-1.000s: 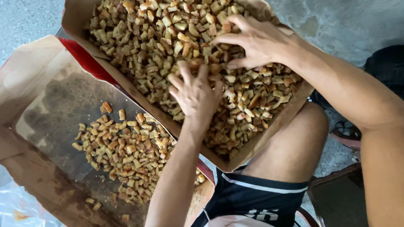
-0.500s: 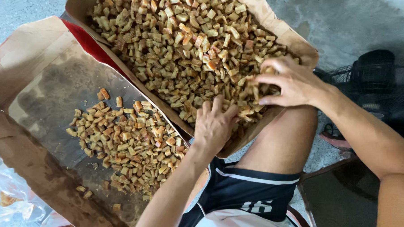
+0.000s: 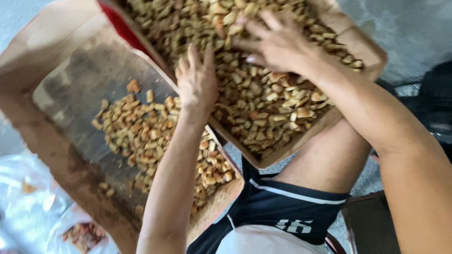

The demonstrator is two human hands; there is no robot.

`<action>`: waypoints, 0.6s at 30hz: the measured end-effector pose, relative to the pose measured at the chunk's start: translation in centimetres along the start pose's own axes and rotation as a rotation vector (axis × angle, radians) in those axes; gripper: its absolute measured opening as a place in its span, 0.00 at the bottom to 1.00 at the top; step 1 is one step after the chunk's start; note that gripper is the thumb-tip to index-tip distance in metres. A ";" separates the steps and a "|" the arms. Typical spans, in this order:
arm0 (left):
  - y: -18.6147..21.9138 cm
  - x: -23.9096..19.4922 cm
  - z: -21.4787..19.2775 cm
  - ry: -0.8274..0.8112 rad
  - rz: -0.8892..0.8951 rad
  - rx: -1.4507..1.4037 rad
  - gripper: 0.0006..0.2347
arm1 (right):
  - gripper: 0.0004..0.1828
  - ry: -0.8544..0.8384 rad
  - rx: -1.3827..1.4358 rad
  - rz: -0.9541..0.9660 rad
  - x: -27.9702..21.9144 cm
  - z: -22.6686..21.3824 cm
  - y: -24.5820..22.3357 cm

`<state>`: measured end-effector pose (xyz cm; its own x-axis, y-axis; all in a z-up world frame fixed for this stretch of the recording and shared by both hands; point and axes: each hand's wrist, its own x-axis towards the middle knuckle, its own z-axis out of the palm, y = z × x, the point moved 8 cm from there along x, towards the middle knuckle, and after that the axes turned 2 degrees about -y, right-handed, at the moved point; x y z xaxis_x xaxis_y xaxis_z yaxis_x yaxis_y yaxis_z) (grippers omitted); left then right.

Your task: The person sits on the floor and sorts small, cubed food items from a cardboard box into plastic bags. They pick up handfuls of the cubes, separate them by hand, and place the sorted portions into bags positioned to the left.

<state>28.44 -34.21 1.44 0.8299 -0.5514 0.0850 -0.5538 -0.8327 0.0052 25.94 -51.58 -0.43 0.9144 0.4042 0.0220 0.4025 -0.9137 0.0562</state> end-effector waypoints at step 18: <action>-16.2 -35.7 2.7 0.091 -0.928 -1.692 0.07 | 0.12 -0.050 0.638 -0.039 -6.4 -7.1 -22.8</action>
<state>7.93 -1.17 -4.34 0.8839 0.0164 -0.4674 0.4624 0.1182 0.8787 10.58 -33.04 5.24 0.8935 0.4488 -0.0152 0.3675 -0.7501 -0.5498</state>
